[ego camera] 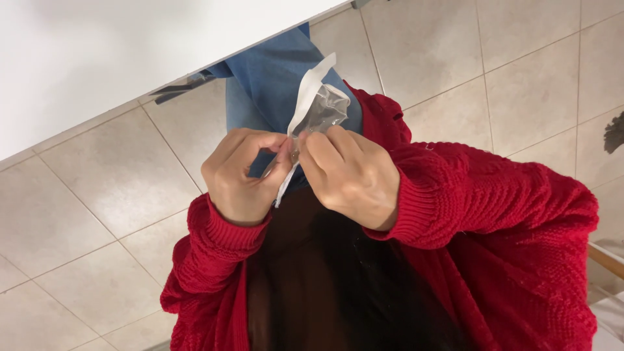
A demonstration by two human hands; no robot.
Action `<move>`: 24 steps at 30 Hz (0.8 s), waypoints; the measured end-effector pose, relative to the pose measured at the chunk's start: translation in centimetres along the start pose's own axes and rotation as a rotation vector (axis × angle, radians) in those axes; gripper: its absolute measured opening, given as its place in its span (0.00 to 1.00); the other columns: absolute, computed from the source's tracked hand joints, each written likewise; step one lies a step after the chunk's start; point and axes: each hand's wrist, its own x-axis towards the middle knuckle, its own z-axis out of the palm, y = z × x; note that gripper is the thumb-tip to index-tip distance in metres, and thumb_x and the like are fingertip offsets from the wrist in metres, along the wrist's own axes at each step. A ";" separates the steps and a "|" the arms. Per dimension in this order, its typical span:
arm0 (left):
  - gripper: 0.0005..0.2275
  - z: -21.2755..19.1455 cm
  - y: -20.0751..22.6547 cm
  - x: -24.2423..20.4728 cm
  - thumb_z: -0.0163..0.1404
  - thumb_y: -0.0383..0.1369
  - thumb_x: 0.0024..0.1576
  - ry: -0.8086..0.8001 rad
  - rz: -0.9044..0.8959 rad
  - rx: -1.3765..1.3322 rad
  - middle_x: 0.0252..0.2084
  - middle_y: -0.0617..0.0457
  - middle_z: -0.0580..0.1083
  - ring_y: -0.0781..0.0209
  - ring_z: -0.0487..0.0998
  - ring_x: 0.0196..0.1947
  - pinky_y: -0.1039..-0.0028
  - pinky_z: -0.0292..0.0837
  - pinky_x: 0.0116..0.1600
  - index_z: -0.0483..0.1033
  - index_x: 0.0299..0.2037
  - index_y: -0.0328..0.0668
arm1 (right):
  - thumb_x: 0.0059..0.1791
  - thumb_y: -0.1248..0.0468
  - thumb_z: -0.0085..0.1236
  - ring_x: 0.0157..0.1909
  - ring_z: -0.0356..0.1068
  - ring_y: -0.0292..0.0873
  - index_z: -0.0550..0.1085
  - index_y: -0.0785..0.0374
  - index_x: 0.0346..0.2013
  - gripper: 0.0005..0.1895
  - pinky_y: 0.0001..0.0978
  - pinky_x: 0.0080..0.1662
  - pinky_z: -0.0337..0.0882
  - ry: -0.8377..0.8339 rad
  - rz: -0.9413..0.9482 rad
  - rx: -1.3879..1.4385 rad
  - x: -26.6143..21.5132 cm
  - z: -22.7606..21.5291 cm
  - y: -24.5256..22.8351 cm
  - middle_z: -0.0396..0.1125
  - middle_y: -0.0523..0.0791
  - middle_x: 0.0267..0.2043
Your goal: Hand-sewing a fabric strap onto a silver glittery pouch using a needle and thread.
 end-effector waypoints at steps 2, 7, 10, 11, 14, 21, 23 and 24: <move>0.05 0.3 0.2 -0.1 0.60 0.18 0.57 0.000 -0.005 0.000 0.31 0.48 0.77 0.57 0.77 0.31 0.74 0.75 0.37 0.78 0.32 0.33 | 0.55 0.76 0.56 0.26 0.53 0.36 0.69 0.59 0.24 0.16 0.25 0.26 0.61 -0.003 0.003 0.001 0.0 0.5 -0.2 0.52 0.40 0.28; 0.05 0.2 -0.2 -0.1 0.59 0.21 0.58 -0.014 0.038 0.001 0.32 0.47 0.76 0.55 0.76 0.31 0.72 0.74 0.36 0.77 0.32 0.32 | 0.57 0.74 0.50 0.26 0.53 0.37 0.66 0.57 0.24 0.18 0.26 0.28 0.60 -0.058 0.010 0.050 0.2 0.2 0.9 0.51 0.39 0.27; 0.03 0.4 -0.5 -0.2 0.56 0.18 0.58 -0.022 0.085 -0.030 0.34 0.45 0.77 0.51 0.77 0.33 0.69 0.74 0.40 0.78 0.33 0.30 | 0.55 0.65 0.68 0.31 0.58 0.39 0.74 0.58 0.31 0.11 0.30 0.33 0.61 -0.151 -0.061 0.151 1.7 -1.7 3.8 0.60 0.40 0.31; 0.02 0.4 -0.7 -0.2 0.56 0.18 0.58 -0.052 0.148 0.007 0.34 0.45 0.78 0.51 0.77 0.33 0.68 0.74 0.40 0.78 0.34 0.30 | 0.55 0.68 0.68 0.37 0.63 0.43 0.76 0.61 0.37 0.07 0.34 0.37 0.66 -0.111 -0.116 0.325 2.7 -2.1 5.5 0.65 0.44 0.37; 0.01 -0.1 -1.1 0.0 0.56 0.21 0.60 -0.183 0.354 0.010 0.36 0.44 0.78 0.49 0.77 0.34 0.66 0.75 0.42 0.78 0.38 0.29 | 0.53 0.70 0.69 0.43 0.71 0.46 0.80 0.62 0.41 0.05 0.38 0.45 0.73 -0.239 -0.217 0.750 5.0 0.2 10.3 0.74 0.47 0.42; 0.04 -1.6 0.2 0.7 0.52 0.21 0.61 -0.183 0.418 -0.076 0.34 0.45 0.78 0.48 0.76 0.34 0.67 0.75 0.40 0.79 0.34 0.30 | 0.47 0.65 0.66 0.39 0.78 0.37 0.80 0.57 0.42 0.09 0.25 0.45 0.78 -0.762 -0.261 1.487 3.2 4.9 9.7 0.77 0.42 0.40; 0.03 -1.4 0.1 0.6 0.53 0.20 0.60 -0.201 0.388 -0.103 0.34 0.45 0.77 0.48 0.76 0.33 0.67 0.75 0.40 0.78 0.34 0.31 | 0.47 0.65 0.67 0.37 0.78 0.36 0.80 0.58 0.39 0.07 0.22 0.43 0.79 -0.758 -0.226 1.557 2.5 5.4 9.2 0.77 0.42 0.38; 0.02 -1.3 0.0 0.7 0.53 0.19 0.59 -0.225 0.368 -0.133 0.34 0.46 0.76 0.47 0.75 0.33 0.66 0.76 0.39 0.78 0.35 0.32 | 0.46 0.66 0.67 0.34 0.78 0.35 0.80 0.59 0.36 0.05 0.19 0.41 0.79 -0.744 -0.181 1.620 2.1 5.6 9.0 0.78 0.42 0.35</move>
